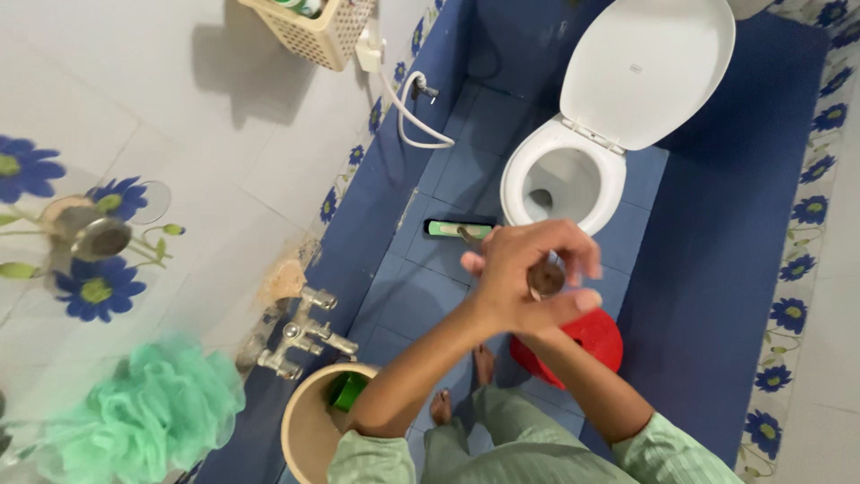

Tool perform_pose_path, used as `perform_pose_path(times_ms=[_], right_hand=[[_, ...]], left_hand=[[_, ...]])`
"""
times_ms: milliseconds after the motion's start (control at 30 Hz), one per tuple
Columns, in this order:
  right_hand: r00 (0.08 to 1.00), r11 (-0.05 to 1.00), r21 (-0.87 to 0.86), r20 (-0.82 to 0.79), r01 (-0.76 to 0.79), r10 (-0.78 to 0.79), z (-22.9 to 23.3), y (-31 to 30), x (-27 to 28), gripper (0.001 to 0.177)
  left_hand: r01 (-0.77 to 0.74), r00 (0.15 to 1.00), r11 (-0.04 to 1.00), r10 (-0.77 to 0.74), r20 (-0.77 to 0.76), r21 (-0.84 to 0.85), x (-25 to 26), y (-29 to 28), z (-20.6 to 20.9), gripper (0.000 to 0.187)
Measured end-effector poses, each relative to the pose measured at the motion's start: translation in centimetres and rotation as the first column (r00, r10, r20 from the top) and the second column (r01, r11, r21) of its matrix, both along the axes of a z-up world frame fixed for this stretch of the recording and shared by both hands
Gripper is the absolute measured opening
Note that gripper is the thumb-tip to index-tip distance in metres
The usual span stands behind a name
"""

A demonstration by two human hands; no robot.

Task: The person mops the bathroom floor using a mop and a bucket of water. They move around the toilet and a red stool, repeatedly dipping the mop into the bucket and wringing it out before continuing to mop the tiled surface.

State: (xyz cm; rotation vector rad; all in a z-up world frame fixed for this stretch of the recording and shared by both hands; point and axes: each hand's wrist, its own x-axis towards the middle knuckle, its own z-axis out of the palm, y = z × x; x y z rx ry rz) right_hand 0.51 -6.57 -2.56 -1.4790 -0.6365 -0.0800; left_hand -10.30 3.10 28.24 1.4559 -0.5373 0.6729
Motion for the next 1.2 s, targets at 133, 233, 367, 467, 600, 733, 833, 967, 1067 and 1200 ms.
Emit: perform_pose_path(times_ms=[133,233,367,467,600,733,833,967,1067,1200], right_hand=[[1.000,0.999,-0.039,-0.004,0.006,-0.006,0.9,2.7,-0.5,0.035],[0.998,0.995,-0.074,-0.015,-0.065,0.065,1.6,3.2,-0.8,0.036],[0.984,0.981,-0.084,-0.056,-0.175,0.171,2.6,2.4,-1.5,0.038],[0.981,0.979,-0.106,-0.108,-0.173,0.162,1.6,2.3,-4.1,0.039],[0.987,0.971,-0.240,-0.155,-0.005,-0.033,-0.5,4.0,-6.8,0.041],[0.953,0.911,-0.374,-0.165,0.176,-0.252,-3.2,4.0,-9.9,0.043],[0.920,0.861,-0.405,-0.102,0.309,-0.378,-3.5,3.8,-11.0,0.052],[0.802,0.932,-0.200,-0.475,0.301,-0.361,0.5,5.8,-10.2,0.048],[0.928,0.800,-0.538,-0.078,0.268,-0.363,4.5,5.1,-10.1,0.038],[0.828,0.977,0.207,-0.539,-0.049,0.156,4.0,3.8,-11.8,0.016]], left_hand=[[-0.157,0.983,0.980,0.167,0.071,-0.122,0.8,-0.1,-3.6,0.031],[-0.329,0.928,0.923,0.355,0.113,-0.198,0.0,-0.6,-5.8,0.025],[-0.444,0.895,0.896,0.443,0.049,0.022,-2.5,0.1,-5.9,0.024],[-0.378,0.920,0.925,0.379,-0.097,0.027,-4.9,-0.4,-4.9,0.023],[-0.304,0.943,0.952,0.305,-0.134,0.024,-5.9,0.5,-1.7,0.025],[0.267,0.959,0.961,-0.257,-0.121,0.072,-6.5,2.0,1.1,0.021],[0.433,0.870,0.898,-0.438,-0.227,-0.074,-8.2,0.9,1.7,0.019],[0.412,0.892,0.911,-0.404,-0.200,-0.004,-8.7,0.4,-0.2,0.018],[0.134,0.986,0.982,-0.118,-0.121,0.133,-7.9,0.0,-4.3,0.022],[-0.258,0.964,0.965,0.254,0.075,0.050,-7.7,-1.3,-11.6,0.023]])
